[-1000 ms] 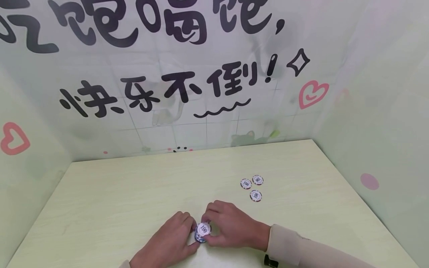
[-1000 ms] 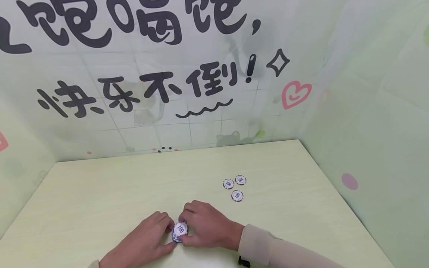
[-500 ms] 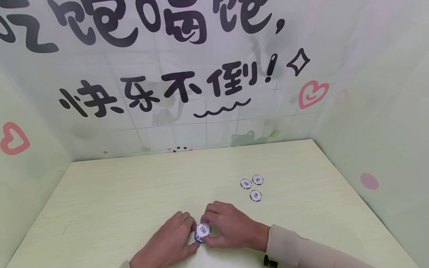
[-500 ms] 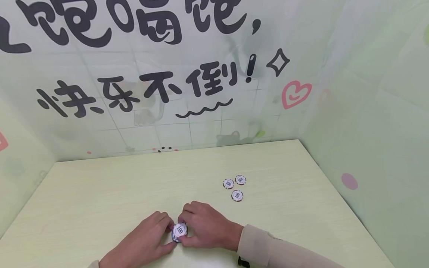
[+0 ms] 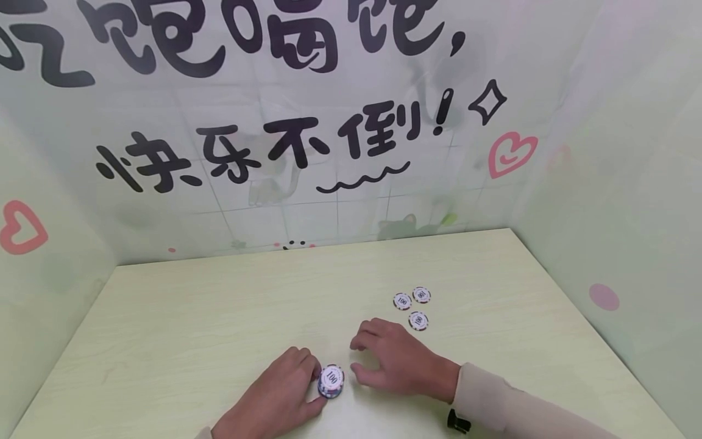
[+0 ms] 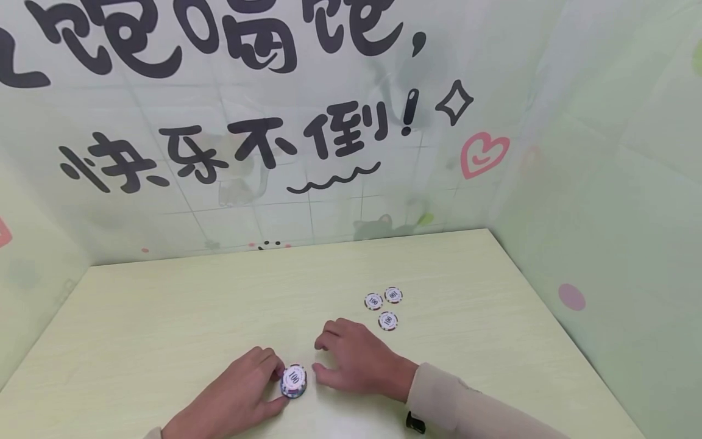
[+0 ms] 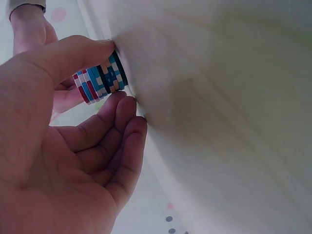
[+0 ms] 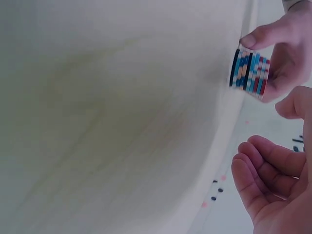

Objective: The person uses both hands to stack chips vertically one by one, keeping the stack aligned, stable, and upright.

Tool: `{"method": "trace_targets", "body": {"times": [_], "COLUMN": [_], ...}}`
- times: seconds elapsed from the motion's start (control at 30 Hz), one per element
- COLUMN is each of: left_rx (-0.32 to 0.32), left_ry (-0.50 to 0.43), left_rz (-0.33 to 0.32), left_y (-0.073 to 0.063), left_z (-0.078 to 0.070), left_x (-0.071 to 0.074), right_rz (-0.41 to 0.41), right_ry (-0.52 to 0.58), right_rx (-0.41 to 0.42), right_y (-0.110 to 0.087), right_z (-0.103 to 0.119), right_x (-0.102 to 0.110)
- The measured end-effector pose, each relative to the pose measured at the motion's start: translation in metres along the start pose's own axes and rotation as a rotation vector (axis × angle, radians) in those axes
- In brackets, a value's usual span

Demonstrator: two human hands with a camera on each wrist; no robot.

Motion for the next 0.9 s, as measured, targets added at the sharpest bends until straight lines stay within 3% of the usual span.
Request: {"method": "trace_targets", "body": {"times": [0.53, 0.9], "left_rx": [-0.025, -0.036], "left_ry": [0.018, 0.018], "left_rz": [-0.029, -0.043], "left_y": [-0.003, -0.005], "left_z": [-0.001, -0.002], "left_x": [0.000, 0.002], "right_rz": [-0.081, -0.101], "right_ry": [-0.109, -0.126], "right_rx": [-0.222, -0.348], "right_y": [-0.045, -0.059], "right_z": [-0.072, -0.104], "right_x": [0.021, 0.027]}}
Point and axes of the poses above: each hand's wrist, its own y-axis towards the middle knuckle, its own x-axis out of the back of the hand, z = x × y, the point moved 8 cm from there along y, towards the middle knuckle, and after that the axes turned 15 degrees about z, right-handed, at the moved point
